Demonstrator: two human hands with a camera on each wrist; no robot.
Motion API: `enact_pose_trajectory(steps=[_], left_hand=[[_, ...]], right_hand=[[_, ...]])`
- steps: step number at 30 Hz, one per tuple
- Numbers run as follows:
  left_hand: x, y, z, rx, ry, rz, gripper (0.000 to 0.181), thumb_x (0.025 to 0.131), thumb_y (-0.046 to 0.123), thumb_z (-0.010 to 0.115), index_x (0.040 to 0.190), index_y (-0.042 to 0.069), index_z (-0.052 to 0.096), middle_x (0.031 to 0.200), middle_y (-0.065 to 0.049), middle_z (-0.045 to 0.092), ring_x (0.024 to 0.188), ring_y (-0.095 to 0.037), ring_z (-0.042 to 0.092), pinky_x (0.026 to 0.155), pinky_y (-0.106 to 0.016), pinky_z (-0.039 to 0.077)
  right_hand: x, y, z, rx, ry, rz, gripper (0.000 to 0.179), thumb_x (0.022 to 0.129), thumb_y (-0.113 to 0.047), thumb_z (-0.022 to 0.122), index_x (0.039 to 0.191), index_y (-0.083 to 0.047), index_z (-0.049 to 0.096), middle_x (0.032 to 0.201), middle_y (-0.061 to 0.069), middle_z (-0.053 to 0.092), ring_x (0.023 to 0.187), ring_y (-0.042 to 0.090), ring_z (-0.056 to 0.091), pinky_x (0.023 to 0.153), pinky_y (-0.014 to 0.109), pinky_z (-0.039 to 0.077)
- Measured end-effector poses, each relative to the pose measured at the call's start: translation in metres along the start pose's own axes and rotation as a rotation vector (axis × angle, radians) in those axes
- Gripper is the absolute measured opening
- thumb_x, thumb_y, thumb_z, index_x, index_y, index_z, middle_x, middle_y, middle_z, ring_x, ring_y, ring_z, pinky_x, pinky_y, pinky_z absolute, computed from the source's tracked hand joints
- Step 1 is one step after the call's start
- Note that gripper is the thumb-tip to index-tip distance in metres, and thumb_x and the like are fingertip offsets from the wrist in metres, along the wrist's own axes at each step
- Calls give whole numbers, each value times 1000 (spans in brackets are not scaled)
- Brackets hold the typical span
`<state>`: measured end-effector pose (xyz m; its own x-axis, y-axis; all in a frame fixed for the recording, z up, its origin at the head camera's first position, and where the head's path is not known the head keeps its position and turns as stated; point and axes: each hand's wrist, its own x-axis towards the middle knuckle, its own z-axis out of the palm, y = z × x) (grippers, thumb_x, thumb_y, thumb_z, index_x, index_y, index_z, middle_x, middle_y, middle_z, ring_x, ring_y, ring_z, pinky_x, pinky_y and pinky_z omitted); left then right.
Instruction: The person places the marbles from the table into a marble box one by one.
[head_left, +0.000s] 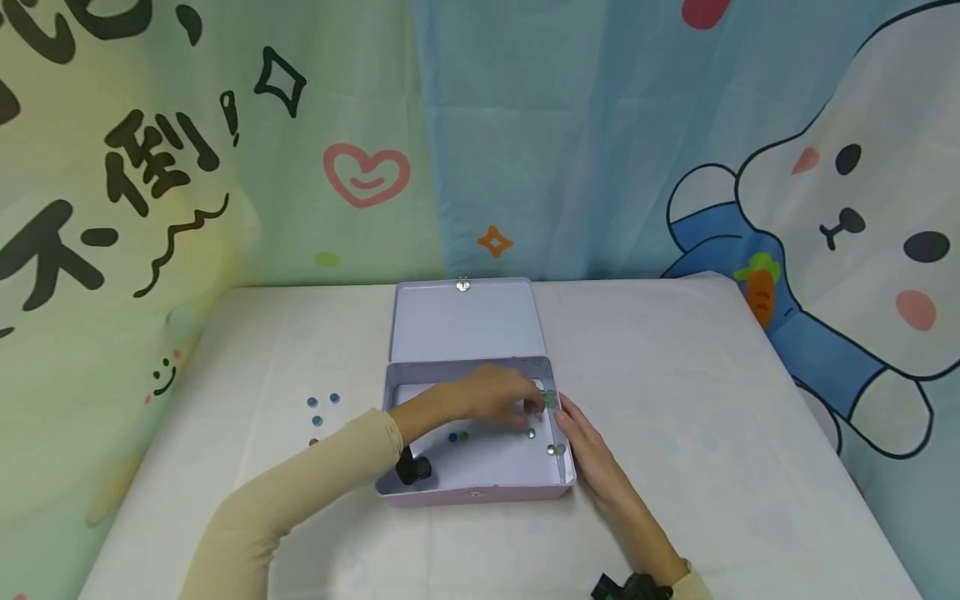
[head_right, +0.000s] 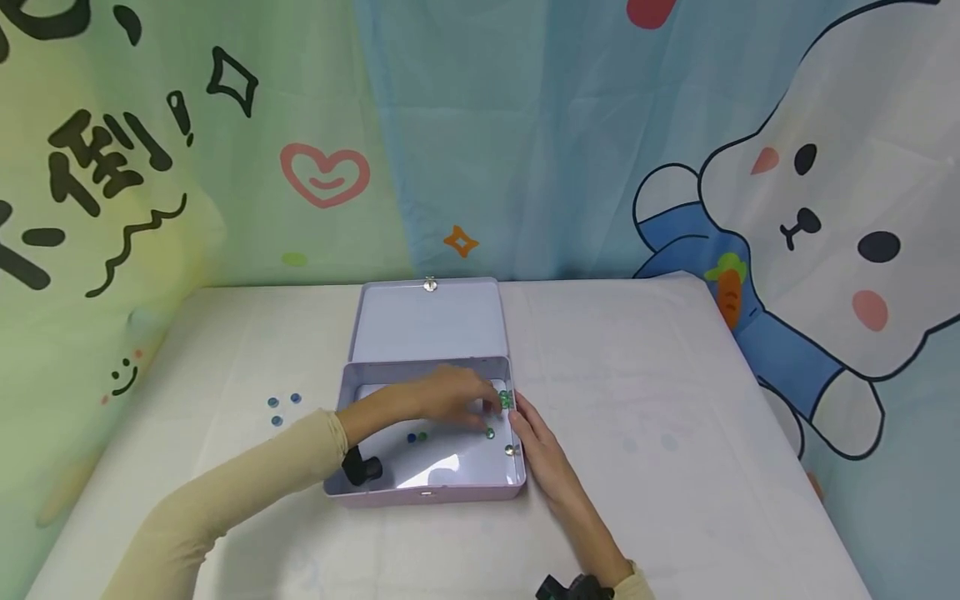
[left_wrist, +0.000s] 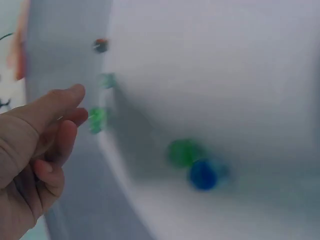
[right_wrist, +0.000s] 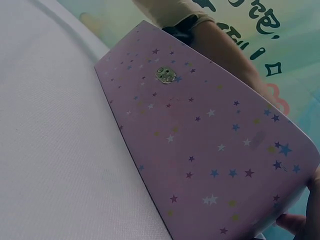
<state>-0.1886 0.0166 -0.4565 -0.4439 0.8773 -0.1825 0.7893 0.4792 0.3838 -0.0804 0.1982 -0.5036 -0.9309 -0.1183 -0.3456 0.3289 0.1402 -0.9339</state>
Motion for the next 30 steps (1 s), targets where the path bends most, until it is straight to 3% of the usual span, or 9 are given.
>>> enact_pose_trajectory(steps=[4,7,11,15,20,26,30], left_hand=[[-10,-3,-22,-26,77,11,25,91,28,67,115,20,70,100,10,72,93,-7,65,78,-25,51],[-25,-5,-41,-60,145,-4,25,92,29,66,116,20,70,99,9,73,85,-6,65,72,-22,50],[-53,-13,-61,-98,290,-47,23,92,29,66,114,22,71,97,11,73,71,-3,58,64,-19,47],[-87,-24,-70,-150,419,-107,22,92,27,66,113,22,71,97,10,72,66,-3,55,59,-20,45],[-132,-40,-61,-223,533,-195,21,92,24,66,113,22,71,99,7,72,68,-5,55,56,-21,45],[-188,-50,-32,-328,626,-335,23,91,20,68,114,18,70,99,1,72,61,-5,55,51,-22,45],[-216,-56,-18,-355,694,-406,23,92,23,67,115,19,68,94,3,70,57,-9,57,50,-23,44]], right_hand=[[0,-1,-1,-5,11,-8,60,103,-43,36,155,-19,20,164,9,15,152,34,4,119,60,2],[1,-1,-1,-5,12,-9,60,103,-43,36,155,-19,20,163,9,17,152,33,5,119,60,3],[2,0,-1,-7,20,-13,61,103,-44,37,155,-18,20,163,9,18,152,32,6,120,57,3],[2,0,-2,-13,32,-20,61,103,-43,37,155,-17,20,163,9,18,152,31,6,120,56,4],[3,0,-3,-5,41,-31,60,103,-42,38,155,-17,21,162,10,20,152,32,7,120,57,4],[0,3,1,-6,13,-24,60,103,-41,37,155,-16,21,162,11,20,152,33,7,120,58,3],[0,2,1,-16,33,-21,60,102,-43,38,155,-18,22,162,10,20,152,33,7,119,59,3]])
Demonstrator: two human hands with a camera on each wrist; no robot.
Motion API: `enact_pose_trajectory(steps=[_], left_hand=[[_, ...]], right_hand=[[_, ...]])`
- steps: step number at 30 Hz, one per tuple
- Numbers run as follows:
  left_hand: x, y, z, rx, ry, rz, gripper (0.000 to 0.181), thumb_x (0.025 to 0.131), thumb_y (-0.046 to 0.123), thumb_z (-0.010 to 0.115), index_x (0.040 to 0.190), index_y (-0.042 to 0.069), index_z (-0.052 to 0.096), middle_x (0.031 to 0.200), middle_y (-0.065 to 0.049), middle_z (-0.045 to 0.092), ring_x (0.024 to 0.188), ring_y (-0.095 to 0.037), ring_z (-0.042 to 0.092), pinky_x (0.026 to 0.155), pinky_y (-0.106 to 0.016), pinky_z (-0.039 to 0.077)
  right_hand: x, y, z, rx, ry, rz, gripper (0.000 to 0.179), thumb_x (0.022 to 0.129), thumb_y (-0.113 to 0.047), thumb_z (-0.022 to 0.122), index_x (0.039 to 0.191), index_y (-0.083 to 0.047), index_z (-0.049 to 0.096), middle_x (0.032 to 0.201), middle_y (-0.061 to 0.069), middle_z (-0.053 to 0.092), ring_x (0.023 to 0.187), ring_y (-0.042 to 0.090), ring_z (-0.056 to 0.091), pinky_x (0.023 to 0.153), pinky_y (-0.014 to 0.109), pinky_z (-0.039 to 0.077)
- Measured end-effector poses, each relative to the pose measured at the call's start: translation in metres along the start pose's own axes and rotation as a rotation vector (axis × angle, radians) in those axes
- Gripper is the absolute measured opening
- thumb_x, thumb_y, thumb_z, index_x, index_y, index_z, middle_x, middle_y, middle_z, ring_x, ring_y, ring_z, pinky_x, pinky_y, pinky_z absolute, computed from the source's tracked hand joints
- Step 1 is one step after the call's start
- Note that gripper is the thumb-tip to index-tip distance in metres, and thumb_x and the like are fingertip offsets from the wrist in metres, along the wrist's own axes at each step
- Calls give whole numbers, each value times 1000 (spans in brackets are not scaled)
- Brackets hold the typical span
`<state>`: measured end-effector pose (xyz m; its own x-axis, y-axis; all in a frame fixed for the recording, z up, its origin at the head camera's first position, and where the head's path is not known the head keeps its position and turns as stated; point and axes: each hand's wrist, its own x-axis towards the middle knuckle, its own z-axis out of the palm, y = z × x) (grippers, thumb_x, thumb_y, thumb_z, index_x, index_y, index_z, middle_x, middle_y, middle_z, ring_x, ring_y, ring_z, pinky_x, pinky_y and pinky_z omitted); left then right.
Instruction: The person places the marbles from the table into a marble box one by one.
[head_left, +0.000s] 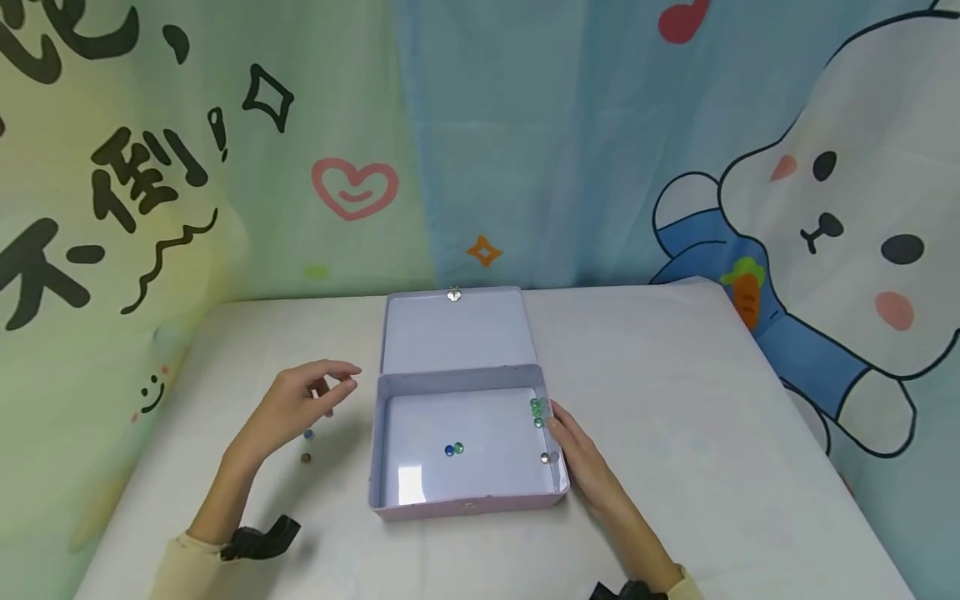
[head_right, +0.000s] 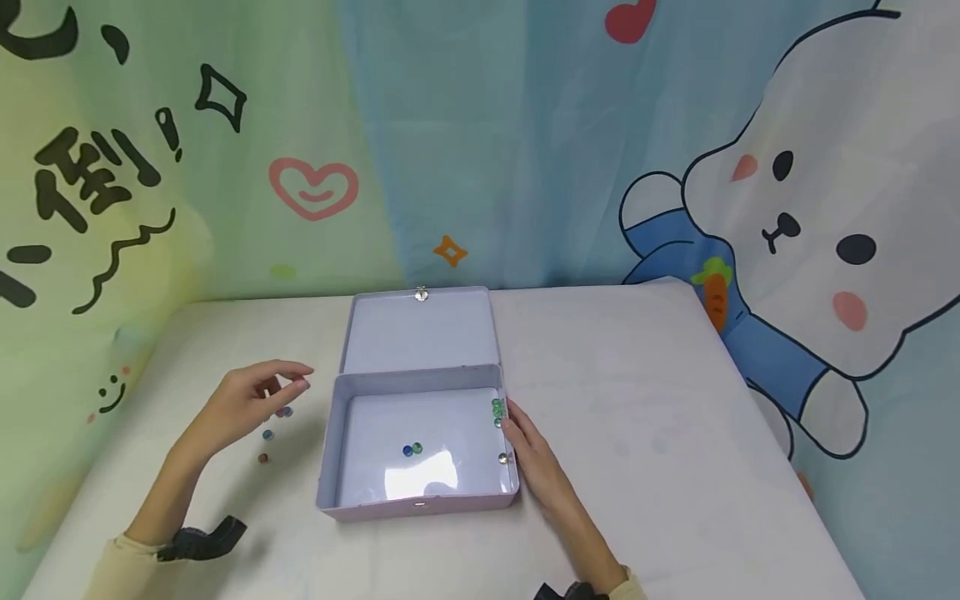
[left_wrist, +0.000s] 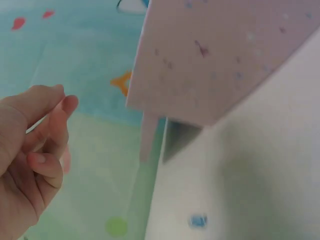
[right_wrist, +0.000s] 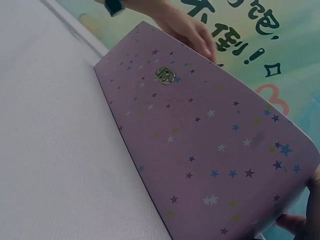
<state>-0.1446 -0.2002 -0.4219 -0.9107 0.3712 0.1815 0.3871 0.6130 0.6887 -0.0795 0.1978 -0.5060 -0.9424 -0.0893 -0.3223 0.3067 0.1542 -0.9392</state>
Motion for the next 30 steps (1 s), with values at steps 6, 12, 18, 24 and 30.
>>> enact_pose_trajectory(steps=[6,12,18,24,30], left_hand=[[-26,-23,-10,32,67,-39,22,93,19,65,115,16,68,96,-3,70,59,-8,58,52,-23,45],[-46,-44,-16,144,103,-69,22,91,14,67,112,10,69,97,-6,71,57,1,54,49,-21,43],[-59,-61,-15,150,114,-127,22,91,13,67,112,5,69,99,-11,71,57,1,56,49,-21,44],[-58,-78,-11,167,93,-100,21,89,9,69,110,7,70,102,-9,70,58,3,55,50,-20,44],[-54,-91,-7,134,22,-58,25,84,0,71,109,5,70,103,-12,68,60,1,52,53,-19,44]], right_hand=[[1,-1,-1,7,3,-7,61,102,-44,38,155,-18,22,163,9,18,152,33,5,119,59,2],[0,0,-1,6,1,0,64,101,-47,39,155,-17,21,163,10,18,152,34,5,119,59,3],[0,1,0,11,1,0,64,101,-47,39,155,-17,21,163,10,18,152,33,6,120,58,3],[-1,1,0,7,-2,2,63,102,-47,38,155,-18,21,163,9,18,152,33,6,120,58,3],[0,1,1,13,-8,-2,63,102,-47,38,155,-18,21,163,9,18,152,32,5,120,58,3]])
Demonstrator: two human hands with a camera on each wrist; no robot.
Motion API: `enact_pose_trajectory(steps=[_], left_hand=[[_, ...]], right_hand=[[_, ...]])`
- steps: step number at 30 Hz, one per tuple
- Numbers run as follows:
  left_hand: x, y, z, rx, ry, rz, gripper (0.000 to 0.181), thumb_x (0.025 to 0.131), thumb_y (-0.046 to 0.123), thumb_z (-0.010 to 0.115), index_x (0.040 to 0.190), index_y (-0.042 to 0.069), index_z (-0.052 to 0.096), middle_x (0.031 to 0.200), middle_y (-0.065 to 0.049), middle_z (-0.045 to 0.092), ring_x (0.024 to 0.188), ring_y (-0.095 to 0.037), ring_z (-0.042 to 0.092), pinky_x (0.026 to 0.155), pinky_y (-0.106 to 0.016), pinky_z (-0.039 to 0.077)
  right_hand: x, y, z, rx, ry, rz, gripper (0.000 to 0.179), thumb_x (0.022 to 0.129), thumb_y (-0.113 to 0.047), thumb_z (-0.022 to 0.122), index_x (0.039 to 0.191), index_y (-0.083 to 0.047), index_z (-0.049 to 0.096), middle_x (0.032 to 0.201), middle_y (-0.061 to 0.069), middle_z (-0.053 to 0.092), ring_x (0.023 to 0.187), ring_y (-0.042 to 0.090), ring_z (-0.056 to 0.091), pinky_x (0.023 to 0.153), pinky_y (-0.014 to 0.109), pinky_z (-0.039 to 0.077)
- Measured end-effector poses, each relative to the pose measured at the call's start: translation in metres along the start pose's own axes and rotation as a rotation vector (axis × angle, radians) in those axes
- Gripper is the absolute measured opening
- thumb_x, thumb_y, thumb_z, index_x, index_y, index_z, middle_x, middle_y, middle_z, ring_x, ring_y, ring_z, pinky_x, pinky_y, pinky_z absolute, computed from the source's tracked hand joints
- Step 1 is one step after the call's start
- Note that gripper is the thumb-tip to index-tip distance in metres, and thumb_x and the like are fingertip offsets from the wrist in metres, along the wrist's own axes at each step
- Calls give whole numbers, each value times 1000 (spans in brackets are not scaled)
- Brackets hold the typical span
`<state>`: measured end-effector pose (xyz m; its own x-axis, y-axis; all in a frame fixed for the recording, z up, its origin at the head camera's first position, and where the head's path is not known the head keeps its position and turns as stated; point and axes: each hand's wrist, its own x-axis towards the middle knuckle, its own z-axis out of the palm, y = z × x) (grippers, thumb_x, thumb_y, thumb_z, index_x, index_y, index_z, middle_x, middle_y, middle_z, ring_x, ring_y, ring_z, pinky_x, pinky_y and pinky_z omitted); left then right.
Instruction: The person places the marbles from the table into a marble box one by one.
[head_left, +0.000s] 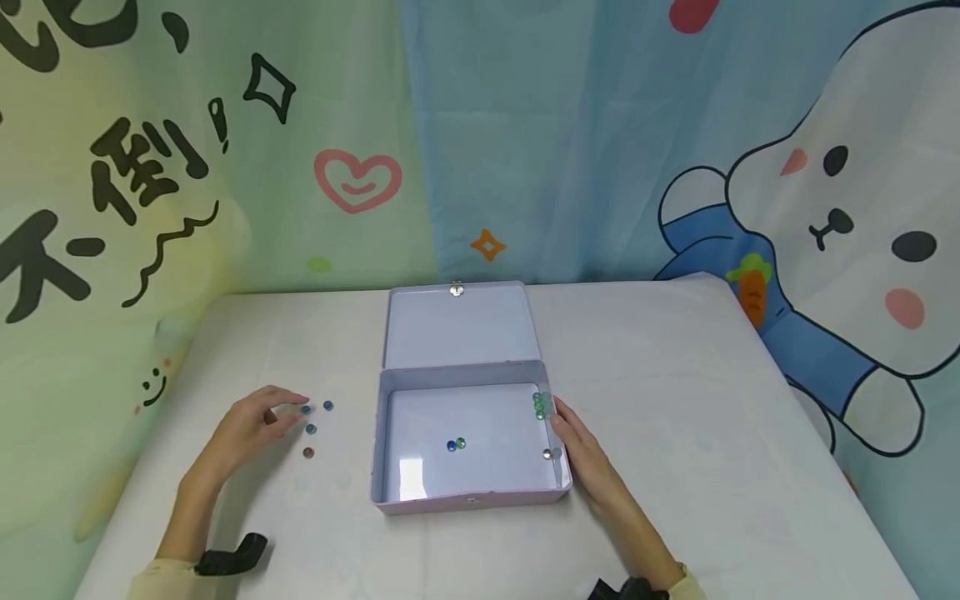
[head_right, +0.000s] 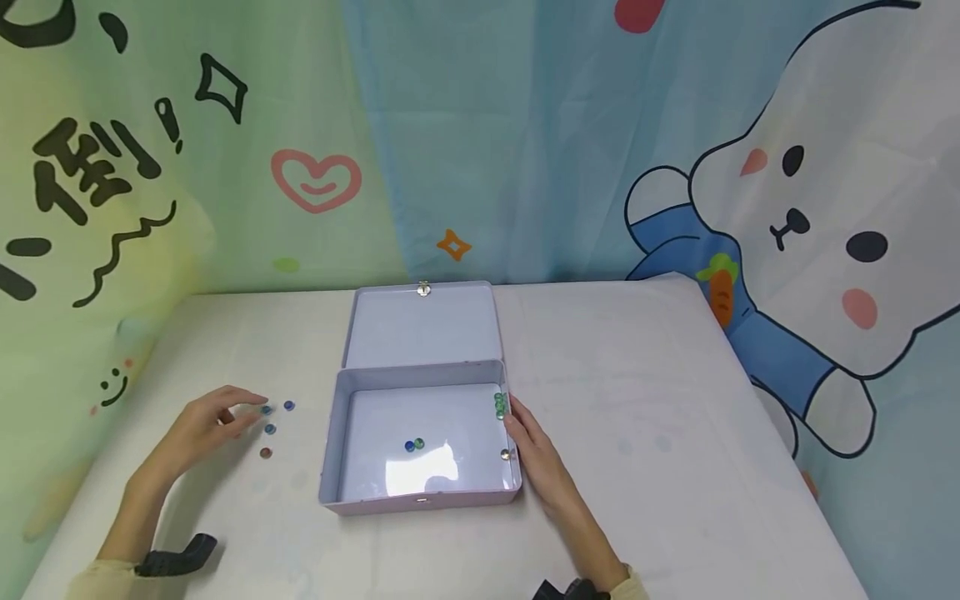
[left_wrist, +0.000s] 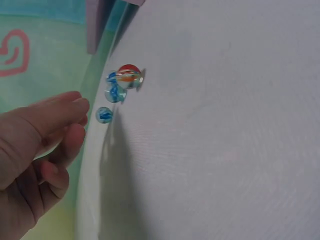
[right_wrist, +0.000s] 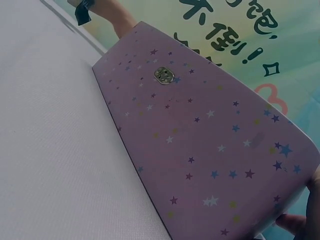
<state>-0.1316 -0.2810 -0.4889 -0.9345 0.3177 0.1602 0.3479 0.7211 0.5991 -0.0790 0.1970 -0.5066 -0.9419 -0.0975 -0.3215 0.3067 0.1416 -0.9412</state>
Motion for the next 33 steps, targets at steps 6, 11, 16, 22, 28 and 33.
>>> enact_pose_trajectory(steps=[6,11,16,22,28,33], left_hand=[[4,-8,6,63,-24,-27,21,84,4,73,104,10,73,102,-7,69,67,0,48,58,-20,43],[4,-10,8,121,-48,-85,19,85,8,73,103,14,74,100,-4,70,68,-2,49,58,-20,42],[5,-10,8,148,-44,-100,20,84,9,73,103,13,74,100,-5,70,69,-5,52,58,-21,42],[6,-8,7,160,-51,-117,20,85,10,72,104,13,74,101,-6,71,72,-9,55,59,-22,43],[12,-4,5,151,-6,-61,20,85,9,73,105,11,74,102,-7,72,69,-5,54,58,-20,43],[26,4,3,138,45,22,20,84,11,74,103,10,74,99,-6,72,60,1,49,51,-20,41]], right_hand=[[-1,1,1,13,3,1,63,102,-46,39,155,-17,21,163,10,18,152,32,6,120,57,4],[-2,1,2,12,6,1,63,102,-46,39,155,-17,22,163,10,19,152,33,6,120,58,4],[-1,1,2,5,7,-3,63,101,-47,39,155,-18,22,163,9,19,152,32,6,120,58,3],[1,2,2,5,7,0,62,102,-46,39,155,-18,22,163,9,19,152,32,6,120,58,4],[0,1,1,5,11,2,63,102,-46,38,155,-17,21,163,10,18,152,33,6,119,59,3],[1,0,0,2,15,2,64,102,-47,38,155,-17,21,163,10,18,152,33,6,120,58,3]])
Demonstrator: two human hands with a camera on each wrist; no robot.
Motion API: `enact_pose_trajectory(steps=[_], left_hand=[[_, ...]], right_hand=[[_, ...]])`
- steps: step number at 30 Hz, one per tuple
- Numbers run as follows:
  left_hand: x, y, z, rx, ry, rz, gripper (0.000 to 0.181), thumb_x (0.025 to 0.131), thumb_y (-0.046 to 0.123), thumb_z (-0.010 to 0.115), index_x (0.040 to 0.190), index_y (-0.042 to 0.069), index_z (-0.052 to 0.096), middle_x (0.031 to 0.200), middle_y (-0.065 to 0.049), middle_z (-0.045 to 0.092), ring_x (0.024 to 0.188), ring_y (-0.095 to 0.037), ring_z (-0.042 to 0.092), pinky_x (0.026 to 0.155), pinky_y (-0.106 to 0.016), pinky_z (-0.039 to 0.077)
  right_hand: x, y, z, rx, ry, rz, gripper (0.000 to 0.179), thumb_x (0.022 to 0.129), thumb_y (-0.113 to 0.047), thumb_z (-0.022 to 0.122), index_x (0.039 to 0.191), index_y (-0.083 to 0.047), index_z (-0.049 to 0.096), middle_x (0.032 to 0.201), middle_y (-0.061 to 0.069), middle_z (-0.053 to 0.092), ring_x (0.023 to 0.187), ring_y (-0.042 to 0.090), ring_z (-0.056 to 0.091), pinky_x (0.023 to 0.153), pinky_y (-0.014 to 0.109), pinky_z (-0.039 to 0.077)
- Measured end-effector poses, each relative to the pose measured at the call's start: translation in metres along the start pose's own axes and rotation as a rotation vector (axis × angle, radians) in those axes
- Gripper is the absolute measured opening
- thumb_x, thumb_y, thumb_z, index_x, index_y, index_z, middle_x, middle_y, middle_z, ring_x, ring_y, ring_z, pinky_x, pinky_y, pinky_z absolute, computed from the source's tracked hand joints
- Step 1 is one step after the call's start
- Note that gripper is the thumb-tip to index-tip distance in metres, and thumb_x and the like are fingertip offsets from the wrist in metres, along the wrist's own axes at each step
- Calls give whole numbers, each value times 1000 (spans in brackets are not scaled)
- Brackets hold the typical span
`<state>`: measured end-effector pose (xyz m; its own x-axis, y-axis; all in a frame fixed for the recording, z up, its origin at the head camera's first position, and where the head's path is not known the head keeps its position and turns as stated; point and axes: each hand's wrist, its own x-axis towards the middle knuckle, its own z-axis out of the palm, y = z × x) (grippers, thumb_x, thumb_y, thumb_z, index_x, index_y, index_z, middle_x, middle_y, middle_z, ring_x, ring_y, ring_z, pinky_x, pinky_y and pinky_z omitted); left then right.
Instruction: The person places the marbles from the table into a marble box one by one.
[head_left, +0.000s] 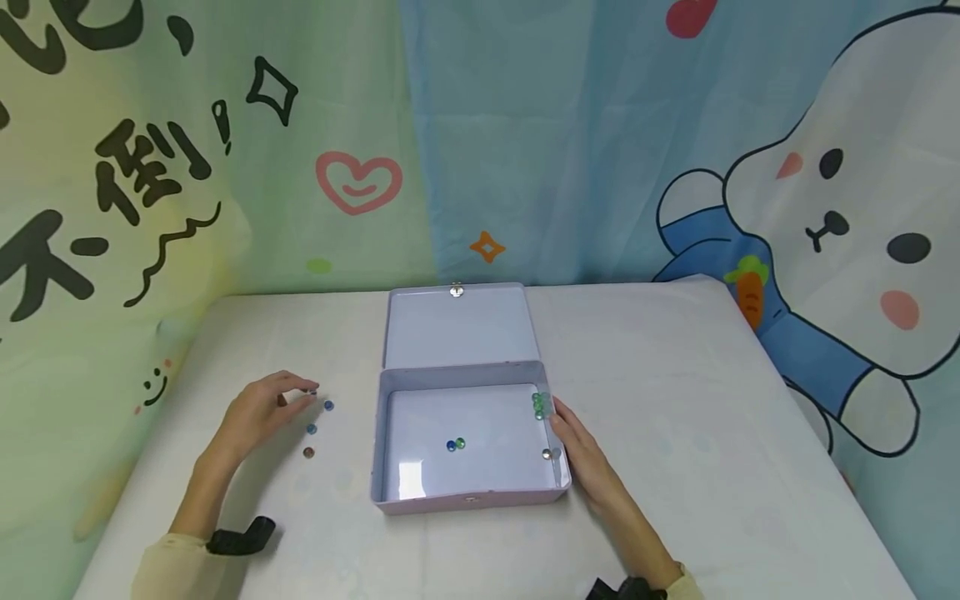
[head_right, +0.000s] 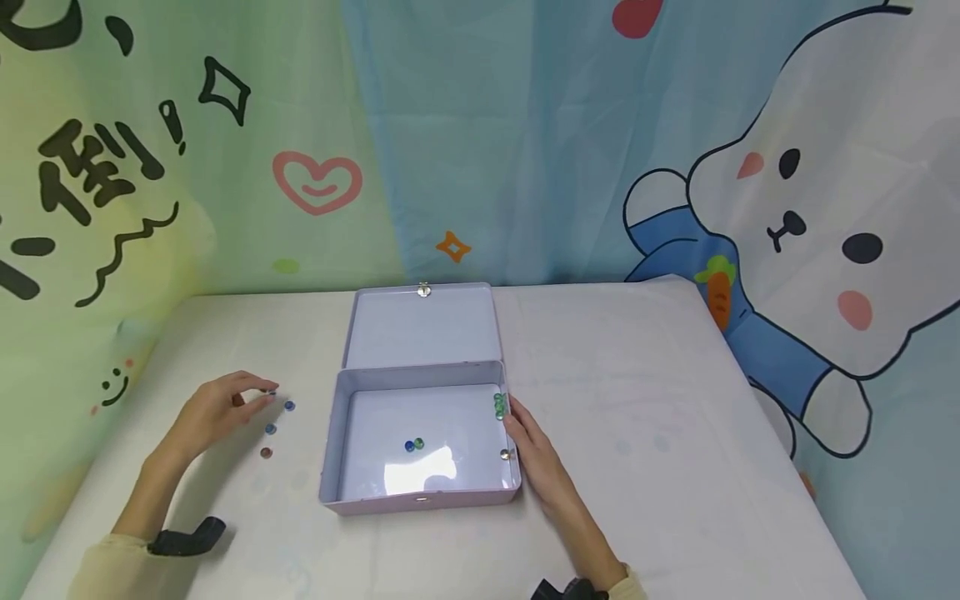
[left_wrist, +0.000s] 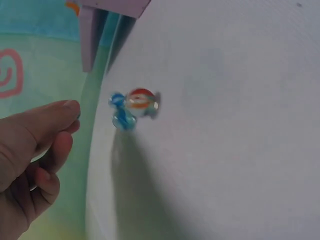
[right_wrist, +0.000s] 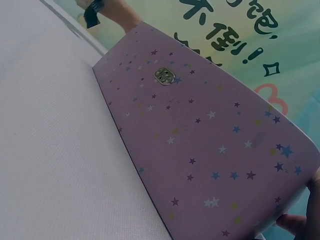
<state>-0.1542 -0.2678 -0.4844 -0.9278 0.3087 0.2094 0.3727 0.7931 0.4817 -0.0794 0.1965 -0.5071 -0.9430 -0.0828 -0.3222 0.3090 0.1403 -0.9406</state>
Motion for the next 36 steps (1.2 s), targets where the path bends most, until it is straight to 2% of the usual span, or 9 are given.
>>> enact_pose_trajectory(steps=[5,11,17,21,25,29,33,36], left_hand=[[21,16,-6,-7,-1,54,21,84,14,75,104,10,74,98,-6,73,57,1,47,48,-20,39],[48,50,-14,-18,-11,140,19,84,17,76,102,12,75,93,-1,73,57,-1,49,50,-20,41],[69,96,-18,10,-99,207,19,84,23,76,102,16,75,93,4,73,64,-5,51,53,-19,42],[83,124,-14,3,-163,292,20,83,26,76,102,17,76,93,8,73,66,-4,52,56,-19,43],[100,150,-4,15,-221,397,19,84,28,75,100,19,76,93,11,73,68,-2,56,59,-18,45],[118,175,10,50,-315,465,17,86,28,74,101,21,76,95,11,74,72,-1,61,63,-20,49],[130,197,29,73,-403,519,19,86,32,73,102,21,76,94,12,74,79,-2,65,67,-24,51],[135,209,49,91,-465,559,18,86,35,73,100,22,75,92,13,74,86,-3,67,69,-23,51]], right_hand=[[0,0,-1,-4,6,4,63,102,-46,38,155,-17,21,163,10,17,152,33,5,120,59,3],[1,1,-1,11,0,3,62,102,-44,38,155,-16,20,163,10,17,152,33,6,120,58,3],[0,1,0,17,-3,-1,63,102,-45,37,155,-16,20,163,10,18,152,32,6,120,58,3],[0,1,0,16,-5,-6,63,102,-45,37,155,-16,20,163,10,18,152,32,6,120,57,3],[0,1,0,14,-5,-3,63,102,-45,38,155,-17,21,163,10,18,152,32,6,120,57,3],[-1,1,-1,9,-4,-1,63,102,-47,38,155,-17,21,163,9,18,152,32,6,120,57,3],[0,1,-1,15,-6,0,63,102,-46,38,155,-17,21,163,9,18,152,32,5,120,57,3],[1,1,0,21,-7,7,61,102,-44,37,155,-17,21,163,9,18,152,32,6,120,57,4]])
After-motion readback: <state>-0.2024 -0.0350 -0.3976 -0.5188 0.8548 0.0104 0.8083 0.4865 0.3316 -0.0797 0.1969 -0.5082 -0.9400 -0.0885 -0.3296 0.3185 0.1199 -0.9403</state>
